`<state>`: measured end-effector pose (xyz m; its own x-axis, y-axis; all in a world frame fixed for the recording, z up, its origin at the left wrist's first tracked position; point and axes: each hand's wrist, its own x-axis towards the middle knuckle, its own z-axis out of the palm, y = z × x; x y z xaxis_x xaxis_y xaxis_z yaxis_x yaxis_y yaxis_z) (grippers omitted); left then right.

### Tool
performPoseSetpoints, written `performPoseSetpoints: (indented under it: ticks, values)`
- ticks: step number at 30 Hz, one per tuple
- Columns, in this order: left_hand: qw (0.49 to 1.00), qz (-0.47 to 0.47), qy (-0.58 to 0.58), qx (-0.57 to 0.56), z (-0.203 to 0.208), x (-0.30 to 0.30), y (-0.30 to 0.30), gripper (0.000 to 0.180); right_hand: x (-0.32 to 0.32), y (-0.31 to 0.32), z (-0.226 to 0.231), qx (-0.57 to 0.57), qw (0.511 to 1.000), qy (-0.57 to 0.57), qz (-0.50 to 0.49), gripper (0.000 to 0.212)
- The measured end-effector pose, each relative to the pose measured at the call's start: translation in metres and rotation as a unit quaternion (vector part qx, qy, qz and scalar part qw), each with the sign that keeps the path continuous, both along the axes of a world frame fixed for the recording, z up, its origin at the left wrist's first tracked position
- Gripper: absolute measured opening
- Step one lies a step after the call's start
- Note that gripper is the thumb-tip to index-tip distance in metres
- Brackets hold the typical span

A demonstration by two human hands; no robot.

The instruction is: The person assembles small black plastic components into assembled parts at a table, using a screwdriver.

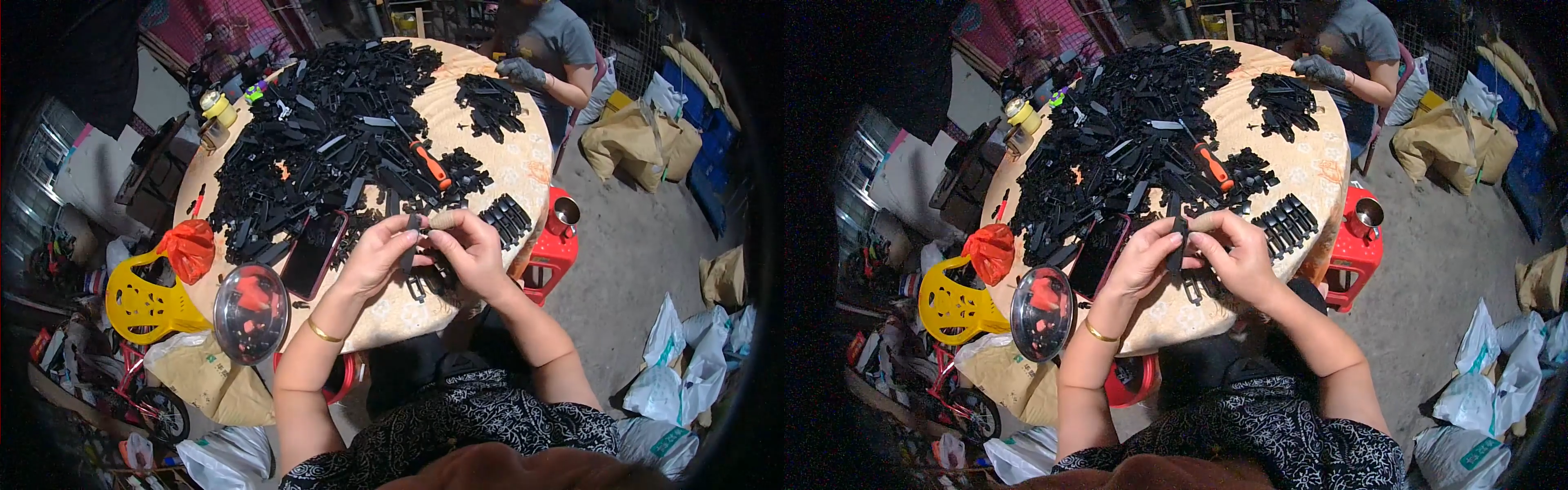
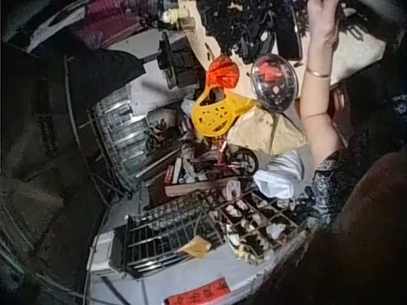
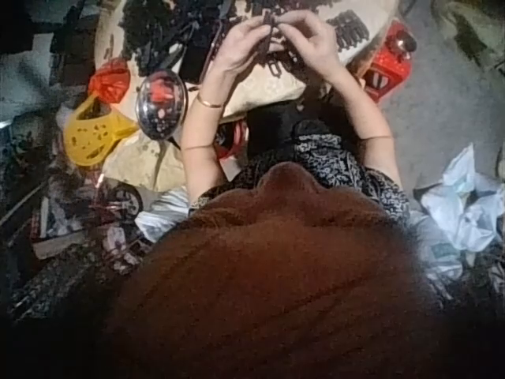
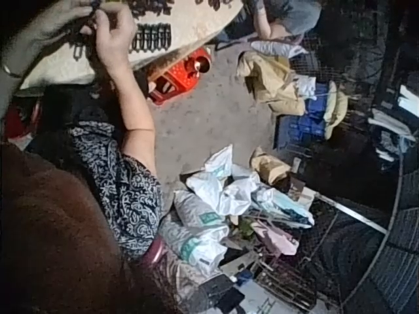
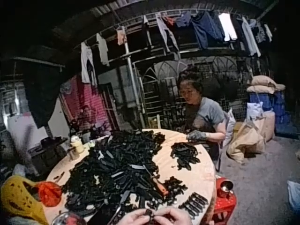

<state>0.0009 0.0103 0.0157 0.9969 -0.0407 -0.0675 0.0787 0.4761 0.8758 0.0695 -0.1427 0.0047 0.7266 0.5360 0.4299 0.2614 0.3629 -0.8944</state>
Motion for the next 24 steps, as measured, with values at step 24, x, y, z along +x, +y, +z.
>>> performPoseSetpoints:
  ticks: [24]
  values:
    - [0.997,0.063,-0.047,0.008,-0.009,0.000,-0.006,0.037,0.012,0.018,-0.001,-0.045,0.939,-0.284,-0.191,0.013]
